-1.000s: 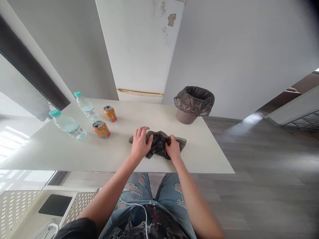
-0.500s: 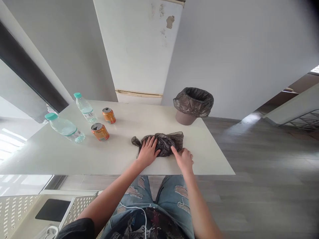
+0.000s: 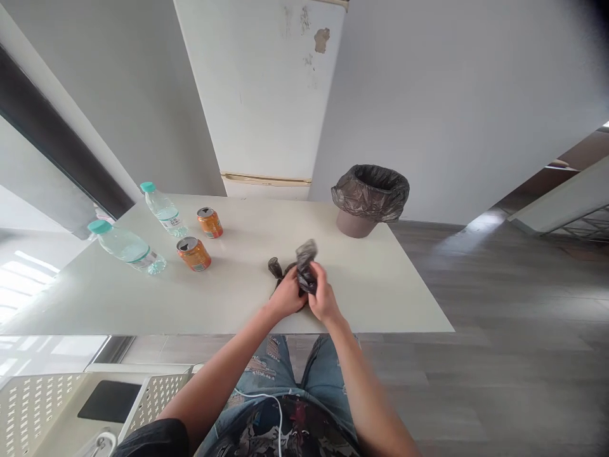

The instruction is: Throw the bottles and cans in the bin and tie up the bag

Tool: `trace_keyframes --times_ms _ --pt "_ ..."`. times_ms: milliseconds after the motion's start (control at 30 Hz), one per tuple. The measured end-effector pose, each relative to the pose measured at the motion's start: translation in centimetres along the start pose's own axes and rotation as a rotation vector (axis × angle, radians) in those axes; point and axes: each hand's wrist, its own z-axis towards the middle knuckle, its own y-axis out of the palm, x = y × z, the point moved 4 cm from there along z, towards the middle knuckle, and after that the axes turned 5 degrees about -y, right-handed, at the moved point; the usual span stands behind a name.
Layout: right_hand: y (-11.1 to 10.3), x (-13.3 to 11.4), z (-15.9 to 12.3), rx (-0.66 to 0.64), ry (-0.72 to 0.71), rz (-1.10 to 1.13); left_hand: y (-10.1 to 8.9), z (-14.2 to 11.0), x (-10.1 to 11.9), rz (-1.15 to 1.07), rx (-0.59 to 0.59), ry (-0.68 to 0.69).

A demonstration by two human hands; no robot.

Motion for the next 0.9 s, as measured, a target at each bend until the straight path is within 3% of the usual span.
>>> trace_keyframes --times_ms 67,133,167,233,333,400,500,600,733,800,900 --pt "0.8 -0.2 -0.1 -0.229 -0.093 -0.098 -2.4 -0.7 0.1 -0.046 0.170 -0.059" --pt "1.3 -0.3 0.0 -0.352 -0.114 -0.179 -5.1 -2.2 0.4 -0.011 0.370 -0.130" --pt "1.5 -0.5 0.1 -0.403 -0.128 -0.224 -6.2 -3.0 0.6 0.025 0.416 -0.143" --pt "2.0 -1.1 0.1 -0.501 -0.171 -0.317 -7.2 -4.4 1.0 0.108 0.321 -0.091" --pt "1.9 -2.2 -0.1 -0.560 -0.224 -0.407 -6.5 -6.2 0.9 0.202 -0.022 0.047" --pt "1.4 -2.8 -0.5 -0.564 -0.251 -0.408 -6.0 -7.4 0.0 0.212 -0.102 0.050" --pt "0.7 -3.1 -1.8 -0.588 -0.285 -0.325 -5.6 -8.4 -1.8 0.142 -0.074 -0.026" --pt "0.4 -3.1 -2.6 -0.614 -0.284 -0.234 -5.8 -7.6 -2.9 -0.019 -0.073 -0.123" --pt "0.3 -2.3 -0.4 -0.411 -0.024 -0.126 -6.6 -3.7 -3.4 -0.156 -0.050 -0.294" --pt "0.8 -1.8 1.3 -0.348 0.047 -0.119 -6.9 -2.0 -3.2 -0.082 -0.020 -0.299" --pt "2.2 -1.0 2.7 -0.375 0.021 -0.206 -7.2 -1.4 -2.2 0.154 0.046 -0.189"
